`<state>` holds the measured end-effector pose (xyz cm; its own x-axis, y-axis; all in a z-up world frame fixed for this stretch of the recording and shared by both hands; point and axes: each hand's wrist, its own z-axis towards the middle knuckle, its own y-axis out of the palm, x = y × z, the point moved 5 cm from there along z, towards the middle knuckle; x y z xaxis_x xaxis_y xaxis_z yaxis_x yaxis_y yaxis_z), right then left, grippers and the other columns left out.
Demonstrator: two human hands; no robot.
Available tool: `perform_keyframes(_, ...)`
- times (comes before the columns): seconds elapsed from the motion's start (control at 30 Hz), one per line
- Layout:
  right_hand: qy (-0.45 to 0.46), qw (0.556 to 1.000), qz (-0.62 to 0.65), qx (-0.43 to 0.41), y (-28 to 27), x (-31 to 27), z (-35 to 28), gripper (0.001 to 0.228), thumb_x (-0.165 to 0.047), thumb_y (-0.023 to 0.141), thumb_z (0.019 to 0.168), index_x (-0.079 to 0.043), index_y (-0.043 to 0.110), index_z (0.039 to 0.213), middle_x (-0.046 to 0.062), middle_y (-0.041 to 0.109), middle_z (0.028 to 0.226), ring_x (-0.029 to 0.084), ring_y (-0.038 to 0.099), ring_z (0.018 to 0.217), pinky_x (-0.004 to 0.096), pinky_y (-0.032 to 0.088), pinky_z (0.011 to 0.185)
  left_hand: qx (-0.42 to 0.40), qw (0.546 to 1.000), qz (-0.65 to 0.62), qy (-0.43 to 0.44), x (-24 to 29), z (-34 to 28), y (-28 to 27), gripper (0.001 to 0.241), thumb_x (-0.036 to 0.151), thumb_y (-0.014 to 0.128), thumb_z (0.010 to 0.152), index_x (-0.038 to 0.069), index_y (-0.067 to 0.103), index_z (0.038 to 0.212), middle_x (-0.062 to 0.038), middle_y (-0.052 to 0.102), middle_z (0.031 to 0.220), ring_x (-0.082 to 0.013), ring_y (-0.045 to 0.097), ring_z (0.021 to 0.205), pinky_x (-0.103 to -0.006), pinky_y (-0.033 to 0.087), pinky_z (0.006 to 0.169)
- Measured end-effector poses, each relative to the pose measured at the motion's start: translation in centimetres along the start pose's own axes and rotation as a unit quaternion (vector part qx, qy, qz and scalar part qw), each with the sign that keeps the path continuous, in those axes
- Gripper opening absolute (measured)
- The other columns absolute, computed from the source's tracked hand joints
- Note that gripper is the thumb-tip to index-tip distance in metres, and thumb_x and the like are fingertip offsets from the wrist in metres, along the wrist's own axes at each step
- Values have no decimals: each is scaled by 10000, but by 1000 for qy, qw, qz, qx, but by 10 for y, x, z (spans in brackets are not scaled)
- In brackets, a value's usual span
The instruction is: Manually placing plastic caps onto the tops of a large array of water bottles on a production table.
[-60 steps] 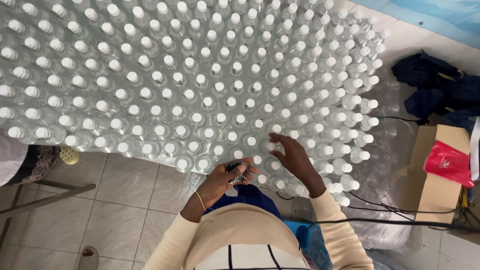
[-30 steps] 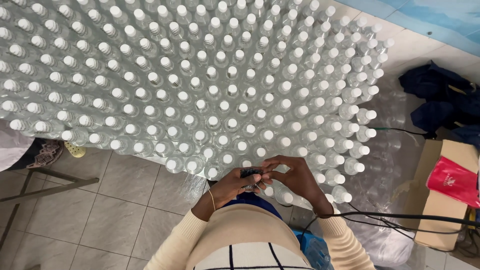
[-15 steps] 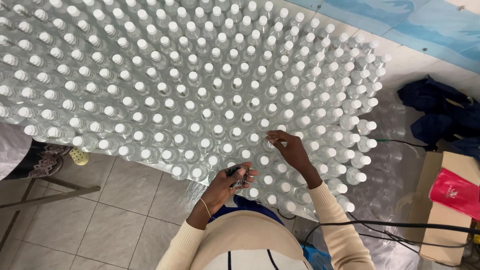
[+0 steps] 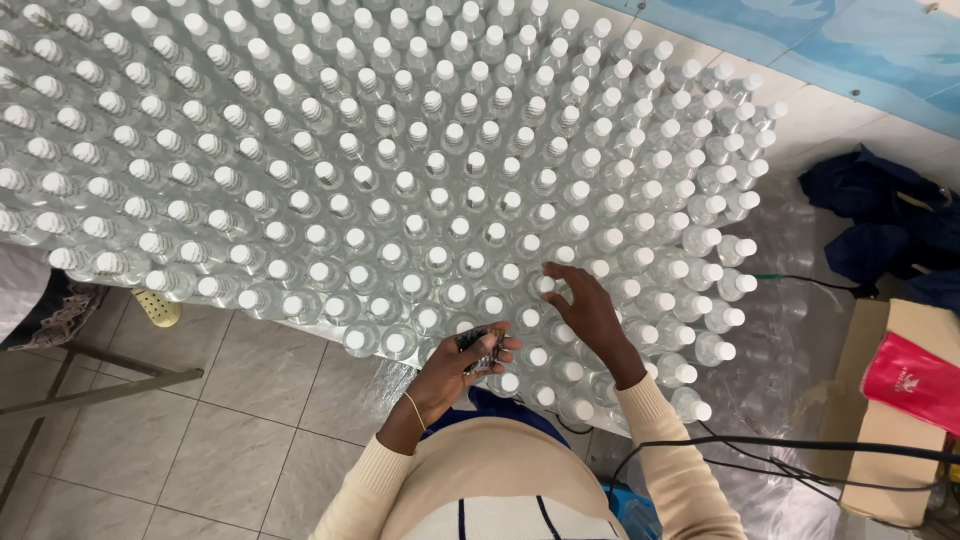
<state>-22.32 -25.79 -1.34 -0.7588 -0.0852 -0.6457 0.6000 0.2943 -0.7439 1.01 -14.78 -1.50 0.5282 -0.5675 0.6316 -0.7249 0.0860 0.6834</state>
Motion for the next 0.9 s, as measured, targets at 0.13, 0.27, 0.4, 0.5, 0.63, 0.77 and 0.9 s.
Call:
perform_keyframes(0.13,0,1000,11,-7,1,2,1,421,-329,769,1047,-172,695,1430,82,768,1313,305,688,1318,510,503,1177,1,1000,-4,2,0,0,1,613,292,642,1118,-66,503,1596,-249,712,1368,-284,729,1215,-412,626,1047)
perform_keyframes(0.27,-2,998,-30,-63,-12,-23,-1,510,-308,728,1063,-184,607,1542,140,731,1386,353,656,1361,543,465,1208,-16,1000,-1,1,-7,5,4,609,298,625,1130,-63,495,1604,-247,707,1363,-280,722,1216,-416,622,1051)
perform_keyframes(0.4,22,999,19,-45,-43,-64,-19,522,-298,736,1059,-169,613,1549,173,694,1385,383,677,1318,557,514,1146,-28,1000,-4,-9,4,5,24,595,318,619,1131,-49,527,1590,-223,722,1343,-252,727,1191,-400,618,1051)
perform_keyframes(0.5,-53,979,193,-38,-37,-63,-36,474,-213,920,874,-101,766,1308,125,778,1121,307,746,1102,464,580,1074,-46,999,0,-16,10,6,39,589,324,626,1128,-44,536,1580,-203,732,1330,-239,733,1191,-386,620,1056)
perform_keyframes(0.63,-89,967,216,-100,-29,-75,-52,362,-159,949,832,-96,823,1165,100,765,991,287,756,994,502,578,1020,-75,997,11,-24,-18,22,30,594,314,636,1139,-60,526,1587,-236,719,1333,-288,737,1172,-442,624,1065)
perform_keyframes(0.77,-42,969,226,-92,-42,-73,-52,328,-72,924,842,-134,863,1158,62,844,874,156,711,734,349,546,760,-101,994,23,-40,-18,17,38,603,320,642,1136,-49,516,1596,-236,713,1344,-284,730,1190,-433,626,1052)
perform_keyframes(0.9,-5,974,217,-63,-44,-62,-42,235,-118,908,877,-186,890,1102,-4,905,900,35,587,612,204,458,659,-93,995,27,-40,-10,15,39,620,317,624,1141,-75,485,1601,-249,704,1335,-295,726,1203,-451,616,1069)
